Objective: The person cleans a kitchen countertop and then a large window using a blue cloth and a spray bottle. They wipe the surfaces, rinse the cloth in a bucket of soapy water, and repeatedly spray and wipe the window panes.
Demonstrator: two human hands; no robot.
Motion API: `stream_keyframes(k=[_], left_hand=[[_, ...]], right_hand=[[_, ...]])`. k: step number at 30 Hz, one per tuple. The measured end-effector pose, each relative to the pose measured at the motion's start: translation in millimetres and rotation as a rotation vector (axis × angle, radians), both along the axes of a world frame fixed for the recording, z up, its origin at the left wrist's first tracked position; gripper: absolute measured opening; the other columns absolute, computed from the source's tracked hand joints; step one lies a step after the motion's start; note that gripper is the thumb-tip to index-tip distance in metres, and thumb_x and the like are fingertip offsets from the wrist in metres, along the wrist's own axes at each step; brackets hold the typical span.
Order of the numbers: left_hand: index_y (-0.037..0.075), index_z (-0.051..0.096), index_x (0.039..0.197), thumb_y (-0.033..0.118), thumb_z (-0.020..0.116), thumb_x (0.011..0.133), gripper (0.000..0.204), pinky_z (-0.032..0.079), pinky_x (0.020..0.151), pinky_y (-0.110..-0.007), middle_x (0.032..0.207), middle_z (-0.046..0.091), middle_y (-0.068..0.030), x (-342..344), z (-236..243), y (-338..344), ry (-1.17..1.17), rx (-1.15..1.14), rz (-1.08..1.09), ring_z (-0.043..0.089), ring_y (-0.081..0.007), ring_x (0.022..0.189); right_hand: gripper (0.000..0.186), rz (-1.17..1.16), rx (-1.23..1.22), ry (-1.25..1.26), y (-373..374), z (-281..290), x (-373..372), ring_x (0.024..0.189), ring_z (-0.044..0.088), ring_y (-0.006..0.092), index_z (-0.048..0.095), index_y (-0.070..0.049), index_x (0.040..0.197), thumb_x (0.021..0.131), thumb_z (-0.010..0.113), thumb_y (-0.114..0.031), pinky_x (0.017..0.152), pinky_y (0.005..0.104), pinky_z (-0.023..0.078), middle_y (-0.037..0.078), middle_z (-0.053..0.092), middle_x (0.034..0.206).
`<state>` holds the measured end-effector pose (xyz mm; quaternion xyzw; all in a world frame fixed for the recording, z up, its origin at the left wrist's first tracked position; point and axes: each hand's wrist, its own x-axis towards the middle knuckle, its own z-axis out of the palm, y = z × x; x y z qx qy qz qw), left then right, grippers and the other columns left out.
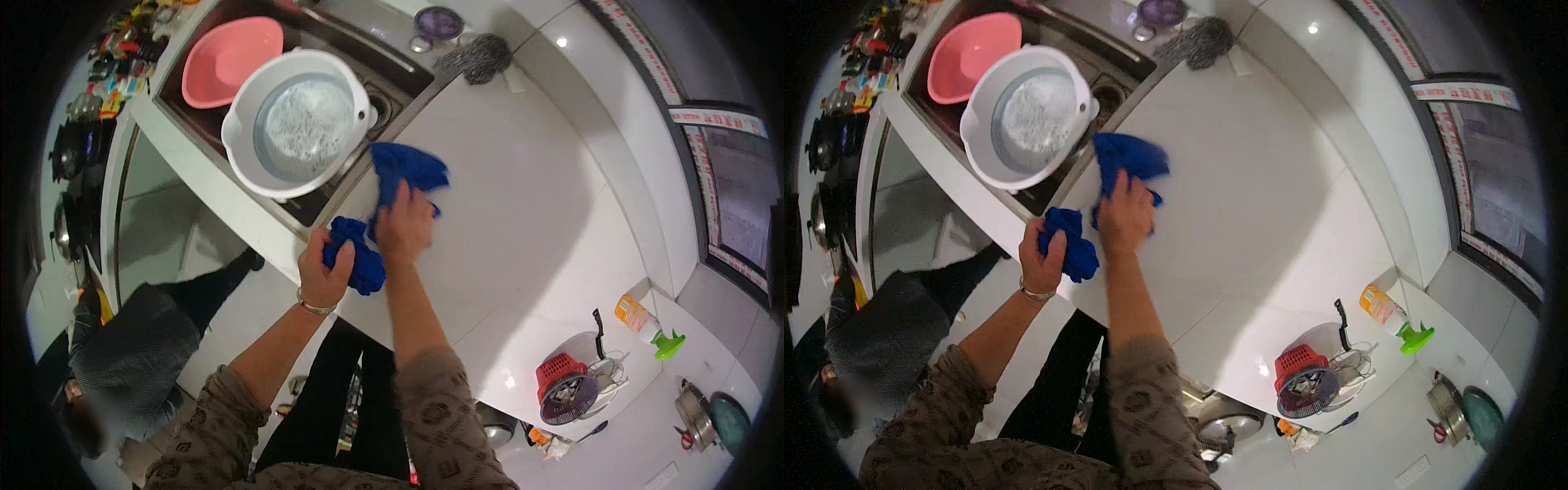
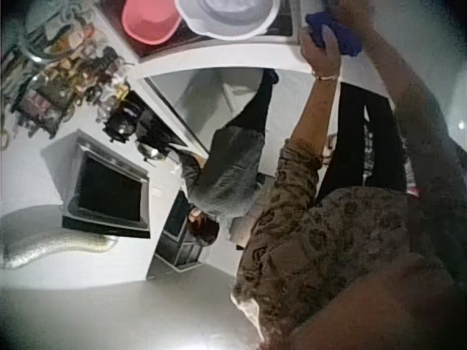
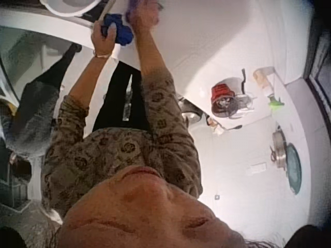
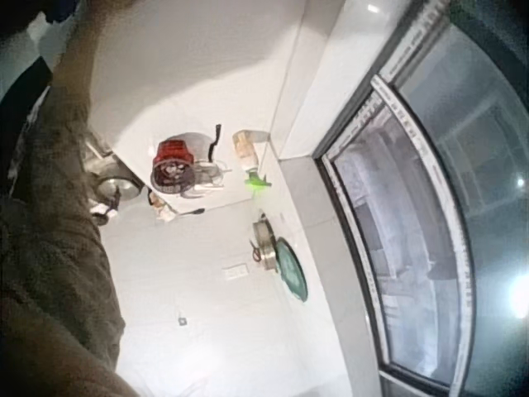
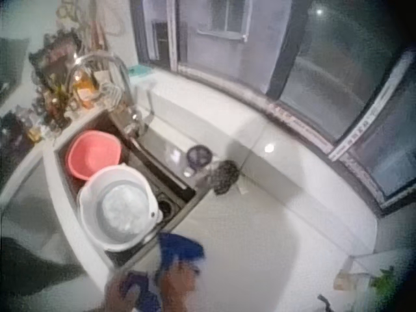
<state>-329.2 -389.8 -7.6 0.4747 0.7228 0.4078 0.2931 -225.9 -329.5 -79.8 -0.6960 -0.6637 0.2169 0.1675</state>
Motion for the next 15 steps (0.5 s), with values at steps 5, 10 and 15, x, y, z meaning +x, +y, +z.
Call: stream_keyframes(k=[5,10,15], left_hand=[[0.005,0.05,0.099,0.014,0.06,0.075,0.027,0.045,0.066,-0.036,0.088,0.056,-0.0133,14,-30,51,0.346,0.07,-0.065,0.056,-0.0295,0.077],[0.012,0.052,0.115,0.01,0.054,0.068,0.047,0.038,0.085,-0.043,0.116,0.049,-0.0118,31,-61,106,0.718,0.235,-0.392,0.047,-0.0322,0.103],[0.012,0.055,0.112,0.01,0.05,0.067,0.045,0.036,0.087,-0.046,0.117,0.049,-0.0117,36,-78,111,0.68,0.269,-0.39,0.044,-0.033,0.108]], right_hand=[[0.057,0.319,0.132,0.042,73,-16,7,0.101,0.047,0.0297,0.046,-0.012,0.121,0.069,0.068,-0.021,0.083,0.0383,0.044,0.013,0.048,0.115],[0.044,0.495,0.008,0.298,114,1,77,0.106,0.048,0.0277,0.05,-0.017,0.119,0.076,0.061,-0.019,0.09,0.0361,0.041,0.01,0.051,0.115],[0.028,-0.046,0.233,-0.12,205,21,129,0.096,0.052,0.0291,0.053,-0.012,0.107,0.082,0.056,-0.023,0.075,0.04,0.046,0.01,0.05,0.108]])
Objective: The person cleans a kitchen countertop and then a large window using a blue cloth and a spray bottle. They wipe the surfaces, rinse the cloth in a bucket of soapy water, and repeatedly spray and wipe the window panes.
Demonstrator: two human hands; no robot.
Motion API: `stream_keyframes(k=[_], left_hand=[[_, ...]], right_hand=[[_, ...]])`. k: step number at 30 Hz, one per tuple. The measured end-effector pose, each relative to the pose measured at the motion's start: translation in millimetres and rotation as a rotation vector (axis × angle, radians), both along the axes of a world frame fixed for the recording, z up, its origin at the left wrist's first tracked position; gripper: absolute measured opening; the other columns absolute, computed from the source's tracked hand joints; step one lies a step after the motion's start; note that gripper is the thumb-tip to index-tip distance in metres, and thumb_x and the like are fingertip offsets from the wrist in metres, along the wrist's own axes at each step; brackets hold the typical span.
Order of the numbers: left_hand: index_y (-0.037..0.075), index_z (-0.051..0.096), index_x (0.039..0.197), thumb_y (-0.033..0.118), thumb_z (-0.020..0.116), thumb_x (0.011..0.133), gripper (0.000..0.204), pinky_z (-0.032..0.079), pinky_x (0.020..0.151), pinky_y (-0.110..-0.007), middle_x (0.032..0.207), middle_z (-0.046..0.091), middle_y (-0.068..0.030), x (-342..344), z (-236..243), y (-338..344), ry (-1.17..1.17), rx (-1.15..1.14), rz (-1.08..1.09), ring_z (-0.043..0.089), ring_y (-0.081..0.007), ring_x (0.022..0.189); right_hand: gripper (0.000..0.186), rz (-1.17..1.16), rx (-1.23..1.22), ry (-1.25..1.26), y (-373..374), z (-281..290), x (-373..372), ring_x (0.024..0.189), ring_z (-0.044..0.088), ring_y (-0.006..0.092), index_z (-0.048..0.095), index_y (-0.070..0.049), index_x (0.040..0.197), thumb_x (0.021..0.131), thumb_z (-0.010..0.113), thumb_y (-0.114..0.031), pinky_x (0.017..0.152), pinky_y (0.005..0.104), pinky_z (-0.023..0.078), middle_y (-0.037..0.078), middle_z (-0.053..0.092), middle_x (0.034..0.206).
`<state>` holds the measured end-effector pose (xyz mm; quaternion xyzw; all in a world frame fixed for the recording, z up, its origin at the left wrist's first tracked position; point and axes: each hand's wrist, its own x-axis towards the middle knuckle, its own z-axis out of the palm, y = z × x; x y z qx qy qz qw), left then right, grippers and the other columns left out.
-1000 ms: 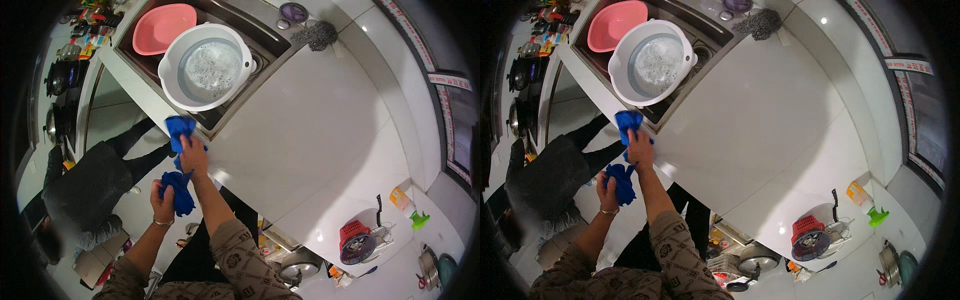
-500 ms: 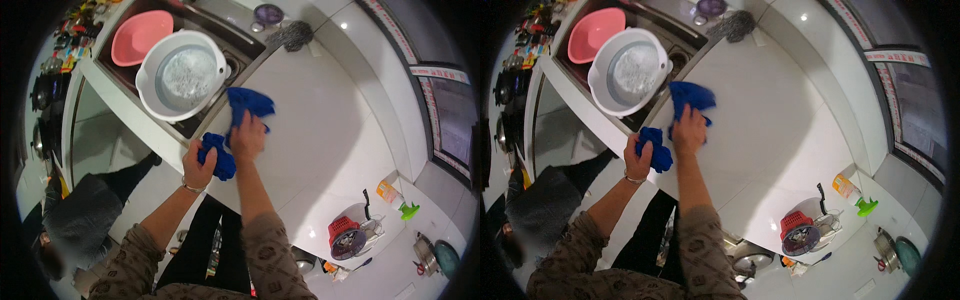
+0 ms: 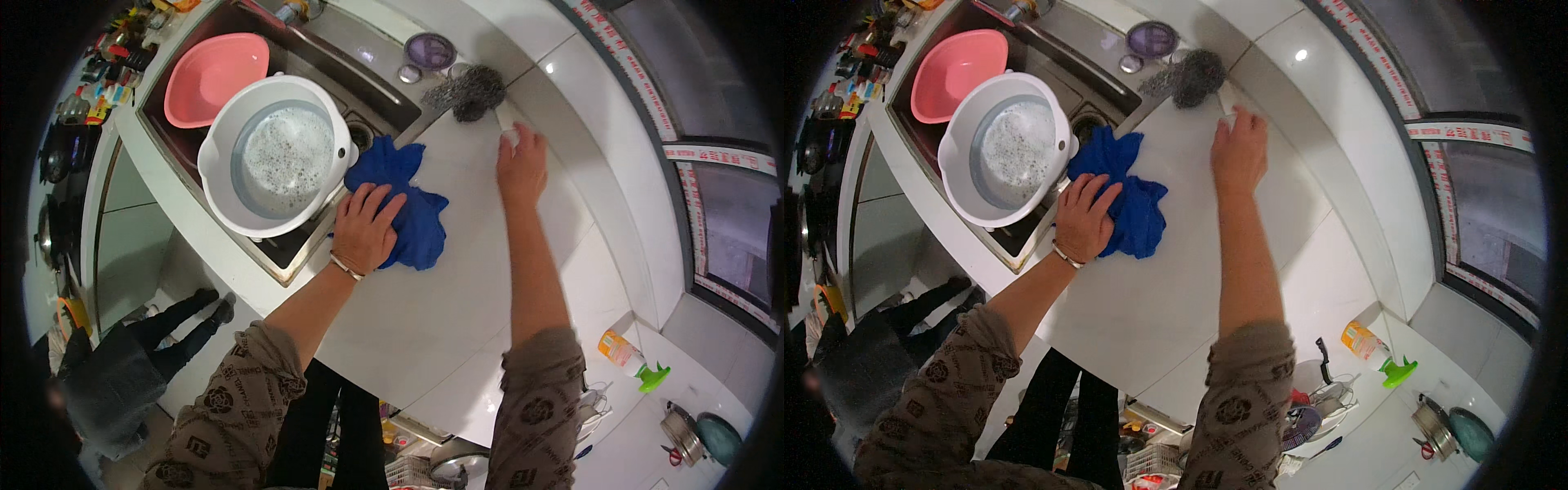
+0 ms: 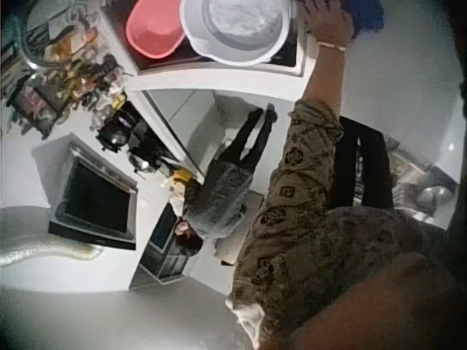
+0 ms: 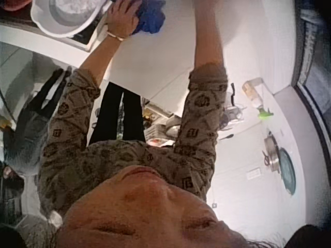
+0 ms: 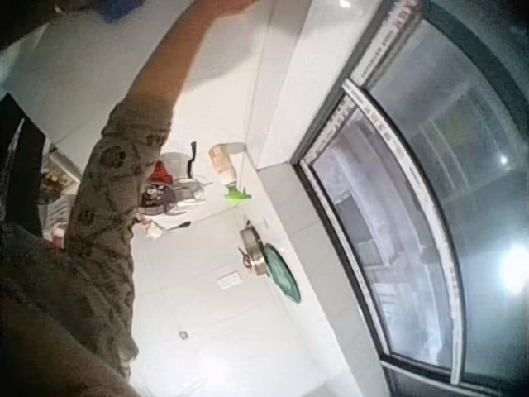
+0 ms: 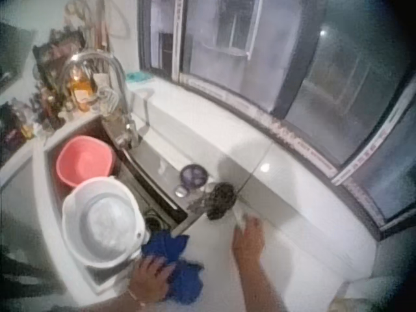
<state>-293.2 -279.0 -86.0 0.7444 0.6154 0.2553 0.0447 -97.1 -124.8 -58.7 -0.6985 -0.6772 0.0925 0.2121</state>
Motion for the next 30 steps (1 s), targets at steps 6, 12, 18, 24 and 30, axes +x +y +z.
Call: stream_keyframes(k=[6,12,18,24,30], left_hand=[[0.012,0.056,0.111,0.012,0.05,0.068,0.043,0.036,0.085,-0.046,0.113,0.051,-0.0114,-1,-6,2,0.003,-0.003,0.009,0.046,-0.0319,0.105],[0.012,0.056,0.109,0.013,0.049,0.068,0.042,0.037,0.084,-0.046,0.112,0.052,-0.0119,-1,-6,5,0.02,0.04,0.004,0.047,-0.0315,0.103],[0.012,0.056,0.109,0.013,0.05,0.067,0.043,0.037,0.084,-0.045,0.111,0.052,-0.0118,-2,-6,5,0.009,0.037,-0.004,0.047,-0.0312,0.103],[0.012,0.057,0.108,0.012,0.05,0.066,0.042,0.037,0.085,-0.045,0.113,0.052,-0.0107,1,-5,3,0.029,0.002,0.021,0.047,-0.0309,0.103],[0.011,0.057,0.108,0.012,0.047,0.068,0.041,0.036,0.086,-0.045,0.114,0.051,-0.0102,1,-7,5,0.056,0.017,0.01,0.045,-0.0315,0.106]], right_hand=[[0.028,0.076,-0.258,-0.375,55,-6,-14,0.1,0.054,0.0268,0.056,-0.008,0.105,0.081,0.057,-0.023,0.077,0.0406,0.049,0.01,0.054,0.106],[0.021,0.131,-0.228,-0.511,66,-25,-12,0.09,0.06,0.028,0.061,-0.004,0.095,0.081,0.052,-0.017,0.072,0.037,0.051,0.012,0.06,0.099],[0.017,-0.109,-0.365,0.198,44,-4,14,0.082,0.061,0.0228,0.06,-0.001,0.093,0.081,0.05,-0.008,0.066,0.031,0.05,0.011,0.061,0.091],[0.027,-0.227,-0.504,1.62,-28,39,37,0.078,0.057,0.0152,0.05,-0.002,0.107,0.081,0.053,-0.007,0.063,0.0269,0.048,0.006,0.057,0.091],[0.028,-0.225,-0.467,2.05,-69,73,25,0.078,0.056,0.013,0.049,-0.005,0.111,0.084,0.051,-0.011,0.06,0.0243,0.047,0.003,0.055,0.096]])
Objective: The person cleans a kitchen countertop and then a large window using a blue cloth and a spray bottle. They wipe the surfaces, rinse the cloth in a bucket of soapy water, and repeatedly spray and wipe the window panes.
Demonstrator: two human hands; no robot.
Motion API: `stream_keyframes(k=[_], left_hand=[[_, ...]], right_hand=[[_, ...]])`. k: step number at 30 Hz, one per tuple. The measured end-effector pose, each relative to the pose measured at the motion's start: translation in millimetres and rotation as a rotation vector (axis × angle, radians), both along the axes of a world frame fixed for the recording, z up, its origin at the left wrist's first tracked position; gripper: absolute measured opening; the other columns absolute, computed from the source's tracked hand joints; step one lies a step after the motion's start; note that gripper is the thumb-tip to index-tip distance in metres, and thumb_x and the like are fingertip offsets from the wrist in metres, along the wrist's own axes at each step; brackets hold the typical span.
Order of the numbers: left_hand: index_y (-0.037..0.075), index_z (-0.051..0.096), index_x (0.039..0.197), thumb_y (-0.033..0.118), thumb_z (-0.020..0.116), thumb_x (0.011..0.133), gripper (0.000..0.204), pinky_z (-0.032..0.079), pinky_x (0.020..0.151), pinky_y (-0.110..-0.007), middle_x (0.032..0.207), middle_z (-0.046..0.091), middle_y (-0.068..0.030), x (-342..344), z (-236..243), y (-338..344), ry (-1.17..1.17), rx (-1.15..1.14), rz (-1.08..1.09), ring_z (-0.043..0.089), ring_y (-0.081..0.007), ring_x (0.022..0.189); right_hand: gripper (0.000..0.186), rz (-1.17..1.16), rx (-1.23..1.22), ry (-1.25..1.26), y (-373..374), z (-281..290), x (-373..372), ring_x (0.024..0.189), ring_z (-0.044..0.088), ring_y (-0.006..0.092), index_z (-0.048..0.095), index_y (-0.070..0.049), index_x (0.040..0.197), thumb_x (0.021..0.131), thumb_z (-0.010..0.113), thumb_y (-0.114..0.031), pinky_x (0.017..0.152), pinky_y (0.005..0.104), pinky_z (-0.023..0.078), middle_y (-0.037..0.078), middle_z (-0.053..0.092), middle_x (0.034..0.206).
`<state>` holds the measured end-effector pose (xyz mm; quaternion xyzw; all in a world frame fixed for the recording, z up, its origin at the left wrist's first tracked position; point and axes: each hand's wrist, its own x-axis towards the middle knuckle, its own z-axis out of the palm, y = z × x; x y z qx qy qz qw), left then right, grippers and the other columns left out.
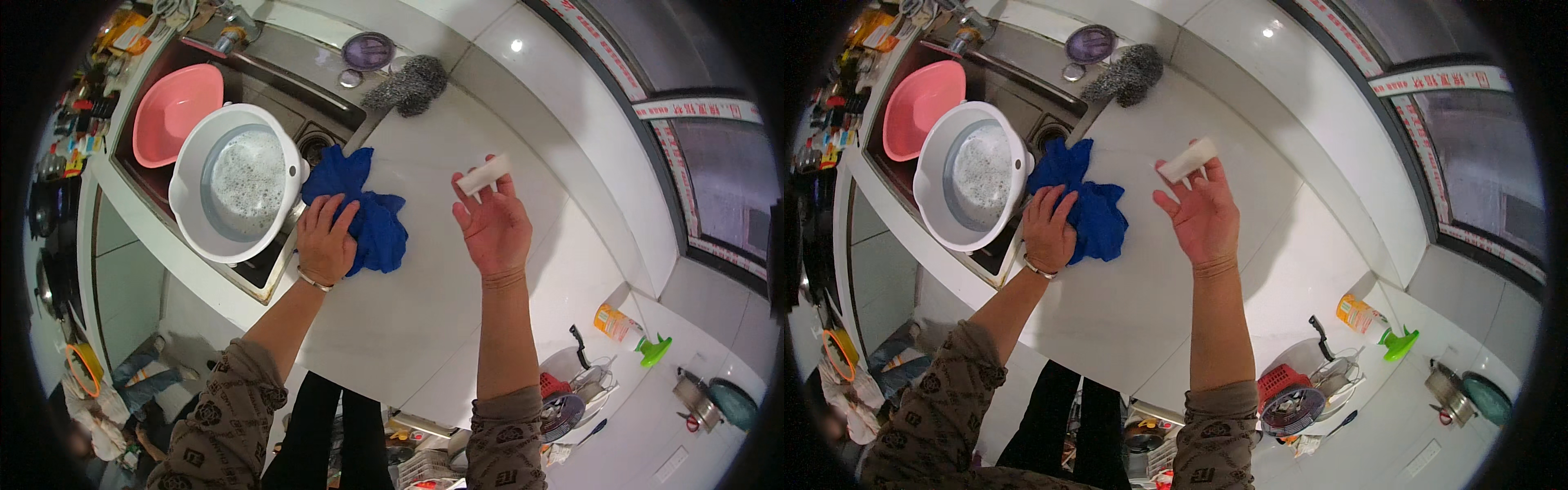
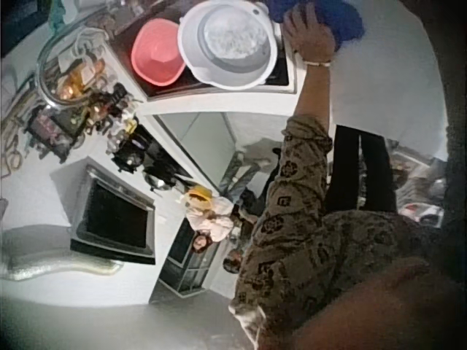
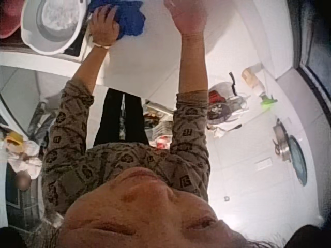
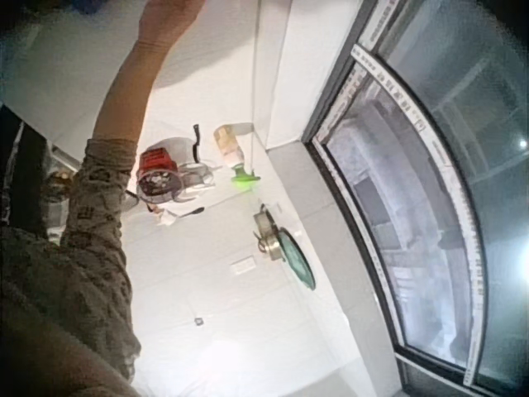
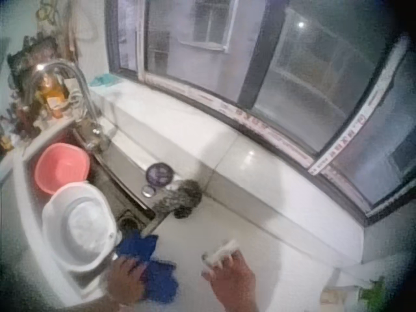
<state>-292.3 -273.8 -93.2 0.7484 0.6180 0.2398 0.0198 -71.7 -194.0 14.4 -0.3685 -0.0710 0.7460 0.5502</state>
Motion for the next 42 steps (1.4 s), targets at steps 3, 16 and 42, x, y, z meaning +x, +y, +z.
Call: stream_keyframes(k=[3,16,42], left_hand=[[0.011,0.057,0.108,0.012,0.047,0.068,0.041,0.036,0.086,-0.045,0.112,0.052,-0.0104,2,5,0,0.015,0.001,0.018,0.046,-0.0316,0.105],[0.013,0.057,0.108,0.016,0.048,0.068,0.041,0.038,0.082,-0.047,0.11,0.053,-0.0107,-3,7,-1,-0.048,-0.007,0.01,0.047,-0.0308,0.103],[0.016,0.058,0.106,0.016,0.053,0.066,0.041,0.038,0.081,-0.045,0.112,0.053,-0.0087,-6,8,-4,-0.081,-0.064,0.03,0.047,-0.0287,0.104]], right_hand=[[0.023,0.02,-0.032,-0.151,-7,-4,-1,0.072,0.053,0.0095,0.051,-0.006,0.105,0.087,0.05,-0.02,0.052,0.0203,0.042,0.001,0.054,0.09],[0.037,0.3,0.25,-0.832,184,39,-56,0.056,0.051,0.0123,0.058,-0.006,0.08,0.089,0.046,-0.04,0.046,0.0245,0.038,0.003,0.053,0.066],[0.045,0.066,0.247,-1.784,95,-68,-41,0.083,0.055,0.028,0.058,-0.001,0.094,0.079,0.061,-0.043,0.073,0.0366,0.044,0.015,0.057,0.09]])
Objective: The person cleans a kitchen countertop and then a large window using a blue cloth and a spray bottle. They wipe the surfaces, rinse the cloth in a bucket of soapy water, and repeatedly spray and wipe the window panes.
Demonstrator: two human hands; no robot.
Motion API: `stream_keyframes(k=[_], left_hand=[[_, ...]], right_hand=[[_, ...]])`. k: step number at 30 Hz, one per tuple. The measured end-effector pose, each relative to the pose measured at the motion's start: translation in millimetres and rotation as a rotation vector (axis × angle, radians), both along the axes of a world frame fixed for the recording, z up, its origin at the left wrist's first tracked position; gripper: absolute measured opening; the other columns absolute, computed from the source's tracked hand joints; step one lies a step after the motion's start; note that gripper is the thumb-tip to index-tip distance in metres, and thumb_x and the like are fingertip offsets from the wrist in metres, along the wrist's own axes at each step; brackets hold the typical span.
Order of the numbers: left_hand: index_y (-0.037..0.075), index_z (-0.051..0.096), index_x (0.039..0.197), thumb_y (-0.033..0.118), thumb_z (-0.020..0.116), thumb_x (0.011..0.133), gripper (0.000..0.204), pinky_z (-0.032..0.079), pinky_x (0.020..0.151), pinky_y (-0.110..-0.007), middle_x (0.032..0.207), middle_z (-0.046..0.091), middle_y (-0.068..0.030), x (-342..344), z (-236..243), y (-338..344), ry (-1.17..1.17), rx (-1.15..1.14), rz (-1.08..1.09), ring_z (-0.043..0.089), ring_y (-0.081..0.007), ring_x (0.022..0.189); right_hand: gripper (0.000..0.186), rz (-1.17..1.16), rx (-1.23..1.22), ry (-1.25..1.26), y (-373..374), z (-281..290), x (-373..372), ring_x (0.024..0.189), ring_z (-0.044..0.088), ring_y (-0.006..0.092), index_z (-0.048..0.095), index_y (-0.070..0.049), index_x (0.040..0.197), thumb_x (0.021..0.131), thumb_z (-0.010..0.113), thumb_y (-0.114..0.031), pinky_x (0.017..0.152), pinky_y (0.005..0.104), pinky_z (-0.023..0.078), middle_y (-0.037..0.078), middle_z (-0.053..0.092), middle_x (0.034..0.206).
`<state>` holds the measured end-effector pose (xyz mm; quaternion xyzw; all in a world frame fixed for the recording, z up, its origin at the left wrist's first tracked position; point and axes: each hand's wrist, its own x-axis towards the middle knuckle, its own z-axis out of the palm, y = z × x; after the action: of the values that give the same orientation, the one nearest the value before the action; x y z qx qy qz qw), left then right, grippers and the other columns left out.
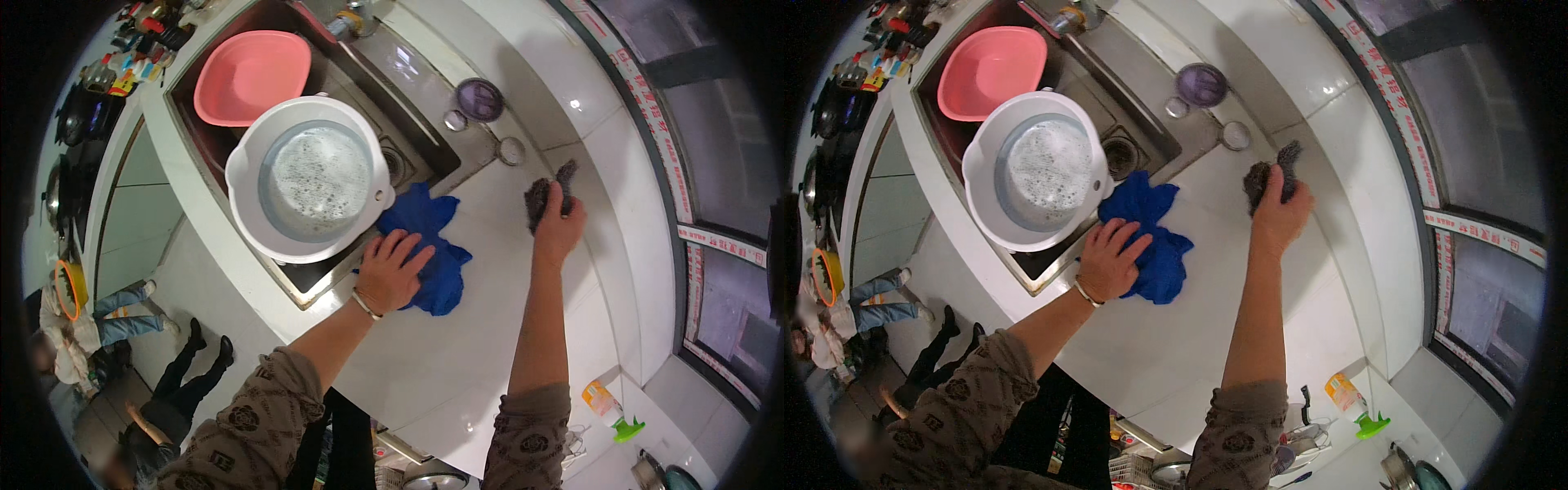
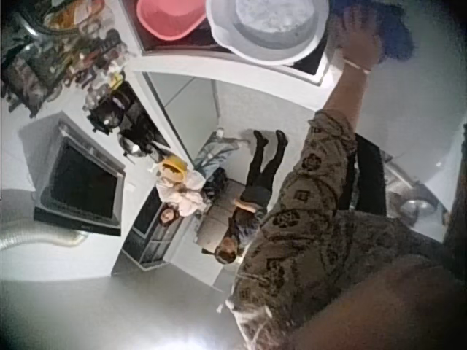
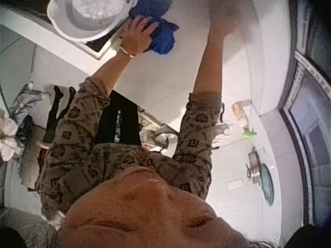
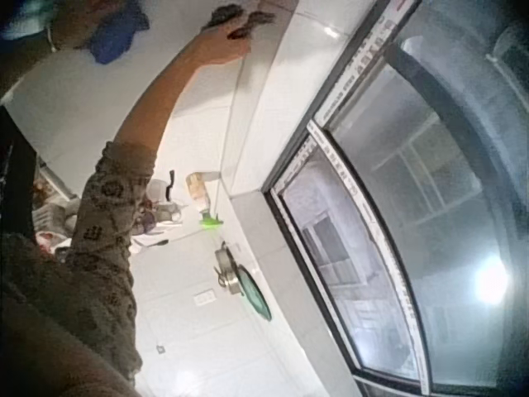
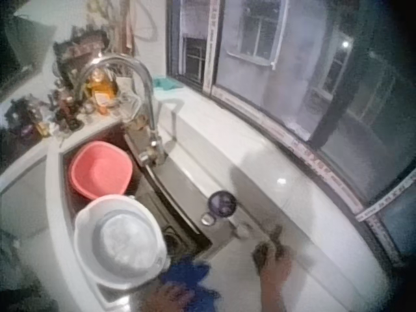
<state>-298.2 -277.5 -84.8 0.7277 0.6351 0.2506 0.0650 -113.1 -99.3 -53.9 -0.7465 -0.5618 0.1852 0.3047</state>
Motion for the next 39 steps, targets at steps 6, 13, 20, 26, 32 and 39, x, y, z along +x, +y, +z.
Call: stream_keyframes(k=[6,13,20,26,32,39], left_hand=[[0.017,0.054,0.113,0.022,0.056,0.07,0.044,0.036,0.085,-0.047,0.115,0.052,-0.0076,-2,-8,-4,0.0,-0.078,0.011,0.047,-0.0276,0.106],[0.017,0.051,0.118,0.022,0.054,0.072,0.047,0.033,0.09,-0.053,0.124,0.046,-0.0109,-3,-7,-1,-0.08,-0.131,-0.086,0.041,-0.0341,0.112],[0.016,0.058,0.108,0.017,0.052,0.069,0.039,0.039,0.08,-0.047,0.116,0.05,-0.0093,-7,-7,-2,-0.086,-0.064,-0.019,0.046,-0.0296,0.106],[0.017,0.058,0.107,0.017,0.051,0.07,0.038,0.039,0.081,-0.047,0.113,0.053,-0.0098,-2,-7,1,-0.098,0.018,-0.014,0.048,-0.0297,0.104],[0.017,0.057,0.108,0.017,0.059,0.066,0.043,0.038,0.083,-0.045,0.111,0.053,-0.0064,-5,-10,1,-0.077,-0.005,0.01,0.046,-0.0269,0.105],[0.013,0.055,0.11,0.008,0.056,0.068,0.042,0.04,0.083,-0.043,0.111,0.053,-0.0066,-4,-5,3,-0.142,0.083,0.052,0.048,-0.0272,0.102]], right_hand=[[0.042,0.708,0.17,0.34,-52,48,-167,0.076,0.058,0.03,0.051,-0.003,0.098,0.071,0.071,-0.028,0.067,0.035,0.047,0.015,0.057,0.087],[0.04,0.822,0.196,0.434,-77,24,-276,0.077,0.055,0.0325,0.052,-0.008,0.102,0.07,0.069,-0.027,0.066,0.0418,0.044,0.013,0.057,0.081],[0.04,0.574,0.408,-0.141,28,16,-167,0.08,0.055,0.0306,0.057,-0.013,0.108,0.077,0.061,-0.037,0.07,0.041,0.044,0.011,0.058,0.085],[0.046,0.47,0.647,-0.606,77,20,-86,0.092,0.052,0.0313,0.05,-0.008,0.113,0.077,0.062,-0.034,0.076,0.0413,0.044,0.013,0.055,0.1],[0.024,0.624,0.092,-0.189,-94,24,-81,0.097,0.049,0.0333,0.054,-0.002,0.104,0.081,0.051,-0.007,0.084,0.0399,0.041,0.016,0.054,0.102],[0.036,0.655,0.127,-0.167,-147,-26,-75,0.096,0.049,0.0309,0.049,-0.007,0.117,0.081,0.052,-0.012,0.082,0.041,0.04,0.014,0.052,0.104]])
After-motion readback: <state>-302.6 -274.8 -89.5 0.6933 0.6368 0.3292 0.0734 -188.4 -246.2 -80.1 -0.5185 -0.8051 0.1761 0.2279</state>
